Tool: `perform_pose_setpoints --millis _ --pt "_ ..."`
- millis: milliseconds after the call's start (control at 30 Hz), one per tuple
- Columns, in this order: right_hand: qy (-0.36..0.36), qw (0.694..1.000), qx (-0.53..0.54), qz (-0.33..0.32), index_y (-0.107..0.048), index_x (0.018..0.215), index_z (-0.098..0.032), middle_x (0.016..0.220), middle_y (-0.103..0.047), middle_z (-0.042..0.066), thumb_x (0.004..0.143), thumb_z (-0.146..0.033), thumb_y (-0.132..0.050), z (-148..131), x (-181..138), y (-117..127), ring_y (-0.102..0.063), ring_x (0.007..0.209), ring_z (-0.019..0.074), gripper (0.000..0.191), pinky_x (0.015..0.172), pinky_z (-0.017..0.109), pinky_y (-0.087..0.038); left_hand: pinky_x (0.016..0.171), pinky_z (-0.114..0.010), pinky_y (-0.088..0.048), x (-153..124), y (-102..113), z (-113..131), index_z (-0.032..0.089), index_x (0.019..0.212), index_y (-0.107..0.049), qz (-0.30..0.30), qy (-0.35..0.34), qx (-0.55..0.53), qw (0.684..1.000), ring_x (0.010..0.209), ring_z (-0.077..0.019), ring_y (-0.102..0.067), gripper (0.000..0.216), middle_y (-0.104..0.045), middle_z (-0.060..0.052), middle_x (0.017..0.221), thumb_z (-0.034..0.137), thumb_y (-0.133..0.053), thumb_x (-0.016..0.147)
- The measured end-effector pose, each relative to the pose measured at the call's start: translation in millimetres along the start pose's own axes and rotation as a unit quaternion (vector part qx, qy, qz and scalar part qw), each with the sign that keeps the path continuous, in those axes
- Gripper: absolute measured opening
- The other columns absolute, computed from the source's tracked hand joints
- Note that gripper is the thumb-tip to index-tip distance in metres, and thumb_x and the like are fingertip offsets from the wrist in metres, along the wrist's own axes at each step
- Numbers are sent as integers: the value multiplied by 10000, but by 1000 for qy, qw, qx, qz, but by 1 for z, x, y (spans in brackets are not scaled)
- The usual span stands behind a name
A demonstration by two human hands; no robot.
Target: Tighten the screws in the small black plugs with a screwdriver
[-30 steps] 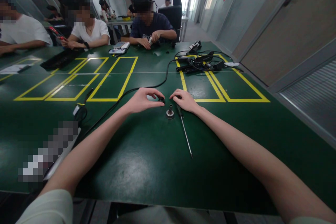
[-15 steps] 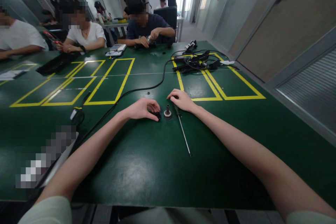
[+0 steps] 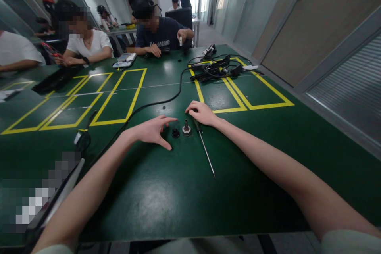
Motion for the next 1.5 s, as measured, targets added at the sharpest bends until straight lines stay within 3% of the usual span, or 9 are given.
perform_pose_setpoints --millis 100,267,433,567,733,867,1033,1267,1500 --pt "3 1000 0 1 -666 1164 -145 1172 -693 77 998 -450 -612 0 0 -1 -673 1071 163 352 981 398 -601 857 -360 -519 11 -12 20 226 1537 -538 58 -66 -10 996 936 -250 -623 1070 -646 -74 1115 620 -932 624" --pt "4 1000 -3 -1 -666 1165 -145 1171 -694 77 997 -452 -612 0 2 -1 -673 1076 165 354 985 401 -599 838 -383 -532 16 -16 20 240 1517 -564 112 -111 -49 986 893 -238 -605 1003 -636 -61 1059 695 -878 680" --pt "-1 1000 -7 -3 -666 1169 -144 1177 -694 78 996 -451 -614 0 2 -2 -674 1083 167 356 989 404 -599 1021 -508 -509 4 -13 6 269 1587 -492 136 -85 36 986 1134 -331 -624 1096 -632 -141 1322 821 -786 687" --pt "-3 1000 -5 -4 -665 1171 -144 1177 -694 78 997 -448 -615 0 1 -1 -674 1082 167 354 988 404 -600 1247 -634 -249 -5 -21 -7 252 1654 -387 148 -46 164 974 1531 -438 -361 1141 -390 -208 1679 912 -624 754" --pt "-1 1000 -2 -1 -665 1171 -144 1178 -692 78 997 -449 -613 1 1 0 -673 1078 166 355 984 402 -601 1277 -672 -138 0 -31 -9 222 1689 -296 121 -35 199 972 1598 -438 -265 1179 -248 -222 1750 939 -538 785" --pt "4 1000 -1 1 -664 1169 -143 1169 -694 76 997 -451 -613 0 1 0 -674 1068 164 357 979 400 -601 1230 -638 -294 14 -21 11 213 1616 -451 151 -70 165 972 1494 -445 -412 1171 -446 -226 1639 897 -701 698" --pt "6 1000 -3 -1 -666 1169 -146 1179 -694 78 998 -450 -612 -1 1 0 -673 1081 166 353 989 403 -600 940 -434 -546 27 -17 34 207 1358 -679 175 -114 79 975 1061 -303 -681 889 -659 -135 1262 798 -792 704" --pt "9 1000 -2 -1 -665 1172 -147 1187 -692 80 997 -453 -611 -2 1 -1 -670 1096 170 356 1000 410 -596 670 -289 -424 30 -15 38 171 963 -738 198 -107 67 972 734 -187 -626 484 -673 -41 846 649 -716 888" --pt "0 1000 -8 -5 -664 1179 -145 1193 -690 81 996 -451 -614 -3 2 -1 -671 1102 173 360 1002 413 -595 622 -262 -359 24 -6 27 173 714 -637 225 -104 51 968 629 -145 -542 497 -608 -10 702 632 -713 892"
Point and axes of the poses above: each hand's wrist, its own x-axis towards the middle knuckle, its own y-axis out of the back of the hand, z = x × y, the point moved 10 cm from there along x, towards the middle knuckle
